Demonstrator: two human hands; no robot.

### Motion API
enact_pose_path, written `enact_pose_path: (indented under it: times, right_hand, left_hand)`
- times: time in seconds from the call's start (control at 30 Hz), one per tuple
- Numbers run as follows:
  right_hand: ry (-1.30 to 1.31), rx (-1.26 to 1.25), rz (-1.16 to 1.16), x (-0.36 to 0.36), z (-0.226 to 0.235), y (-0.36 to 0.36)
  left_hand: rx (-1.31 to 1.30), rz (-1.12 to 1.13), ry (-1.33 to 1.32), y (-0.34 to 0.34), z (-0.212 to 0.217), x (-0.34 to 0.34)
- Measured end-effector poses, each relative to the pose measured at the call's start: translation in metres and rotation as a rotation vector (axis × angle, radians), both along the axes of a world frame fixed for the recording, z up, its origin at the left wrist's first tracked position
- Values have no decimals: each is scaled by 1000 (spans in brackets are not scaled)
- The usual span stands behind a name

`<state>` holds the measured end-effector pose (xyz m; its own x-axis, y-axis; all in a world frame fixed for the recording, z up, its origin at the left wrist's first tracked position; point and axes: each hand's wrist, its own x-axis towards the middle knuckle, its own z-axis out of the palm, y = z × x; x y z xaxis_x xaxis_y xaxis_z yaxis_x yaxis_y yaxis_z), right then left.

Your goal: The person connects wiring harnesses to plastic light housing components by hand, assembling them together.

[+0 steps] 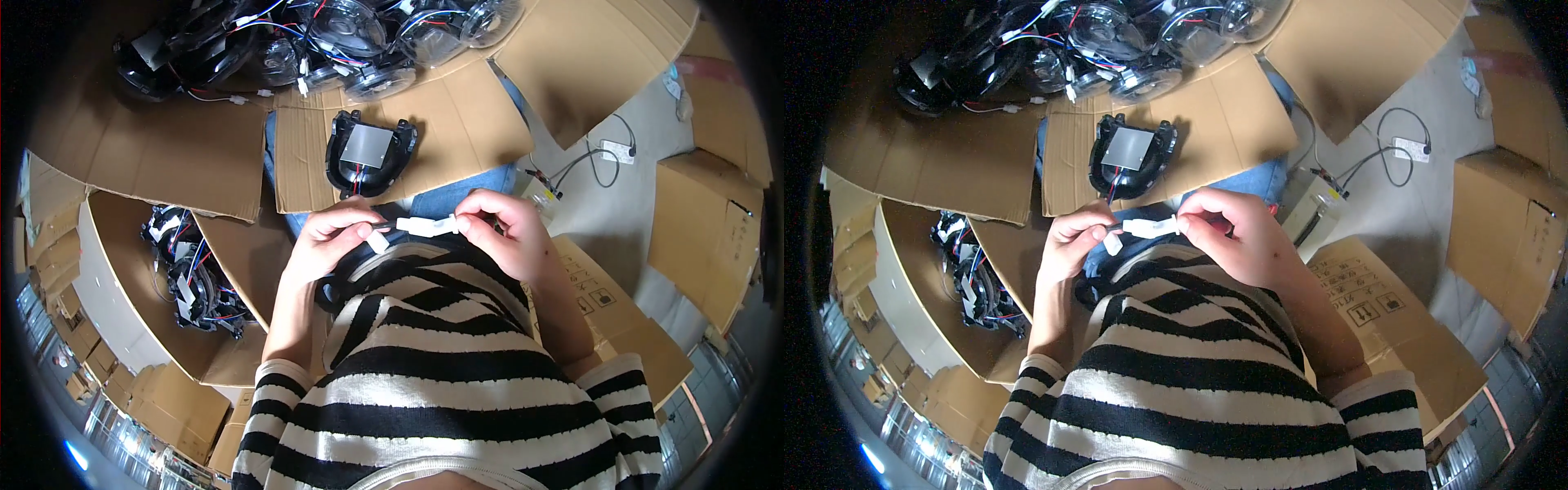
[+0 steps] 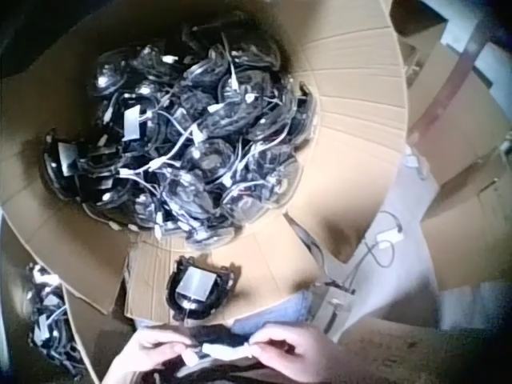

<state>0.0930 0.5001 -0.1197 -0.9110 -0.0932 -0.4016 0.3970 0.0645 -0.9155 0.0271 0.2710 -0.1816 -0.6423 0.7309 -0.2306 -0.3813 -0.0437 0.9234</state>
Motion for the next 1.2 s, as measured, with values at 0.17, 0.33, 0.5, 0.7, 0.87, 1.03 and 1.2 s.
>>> enact_pose_path:
  times: [0.17,0.33,0.5,0.7,0.87,1.03,1.2]
  right_hand:
    - [-28,180,-66,0,0,-7]
    - [281,353,-139,-4,-13,-16]
    - [260,367,-76,-10,-21,-13]
    - [148,158,-172,-4,-22,3]
    - [121,126,-120,5,-21,15]
    - [182,144,-198,21,-20,23]
    - [208,164,-252,21,-33,32]
  left_hand:
    - [-61,-41,-61,-3,0,-2]
    - [-212,-138,20,5,8,-10]
    - [-232,-77,47,7,3,-16]
    - [-137,101,11,2,8,-21]
    - [-144,260,-49,-3,14,-25]
    - [-35,688,103,-36,78,-16]
    - [218,1398,536,-129,159,-11]
